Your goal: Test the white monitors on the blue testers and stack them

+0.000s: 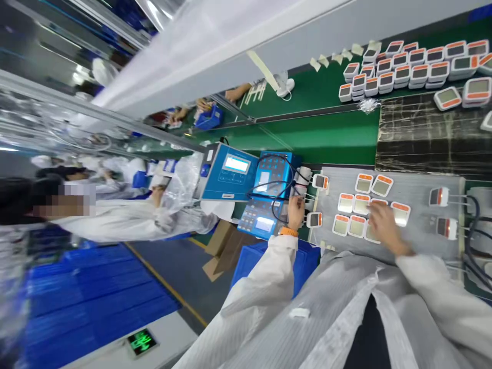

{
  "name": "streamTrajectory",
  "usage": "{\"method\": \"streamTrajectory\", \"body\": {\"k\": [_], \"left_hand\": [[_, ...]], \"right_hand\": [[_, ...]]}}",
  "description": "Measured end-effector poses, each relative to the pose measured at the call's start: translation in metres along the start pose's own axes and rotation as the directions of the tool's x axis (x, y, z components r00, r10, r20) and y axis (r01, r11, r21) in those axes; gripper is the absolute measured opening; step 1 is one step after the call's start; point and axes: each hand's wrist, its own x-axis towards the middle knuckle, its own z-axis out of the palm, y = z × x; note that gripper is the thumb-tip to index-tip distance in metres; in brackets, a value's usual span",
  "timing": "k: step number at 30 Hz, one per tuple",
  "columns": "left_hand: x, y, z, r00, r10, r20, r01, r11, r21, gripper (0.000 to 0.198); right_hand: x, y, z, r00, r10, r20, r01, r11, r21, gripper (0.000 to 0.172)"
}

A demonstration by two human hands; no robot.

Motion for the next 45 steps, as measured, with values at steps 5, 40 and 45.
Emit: {"method": "streamTrajectory", "body": {"k": [5, 40, 45], "left_hand": [[0.023, -0.007, 0.010, 0.992, 0.102, 0.072, -0.103, 0.995, 0.005, 0.021], [0.068, -0.015, -0.001, 0.845, 0.318, 0.430, -0.268, 0.948, -0.173, 0.018], [0.063, -0.012, -0.012, 0.865, 0.367, 0.342, -0.360, 0.929, -0.087, 0.025]], "right_hand": [[0.055, -0.034, 0.041, 0.955, -0.036, 0.295, 0.117, 0.957, -0.264, 0.060], [0.137, -0.117, 0.139, 0.412, 0.443, 0.796, -0.866, -0.081, 0.493, 0.032], [0.138, -0.118, 0.135, 0.406, 0.426, 0.809, -0.863, -0.112, 0.492, 0.029]]}}
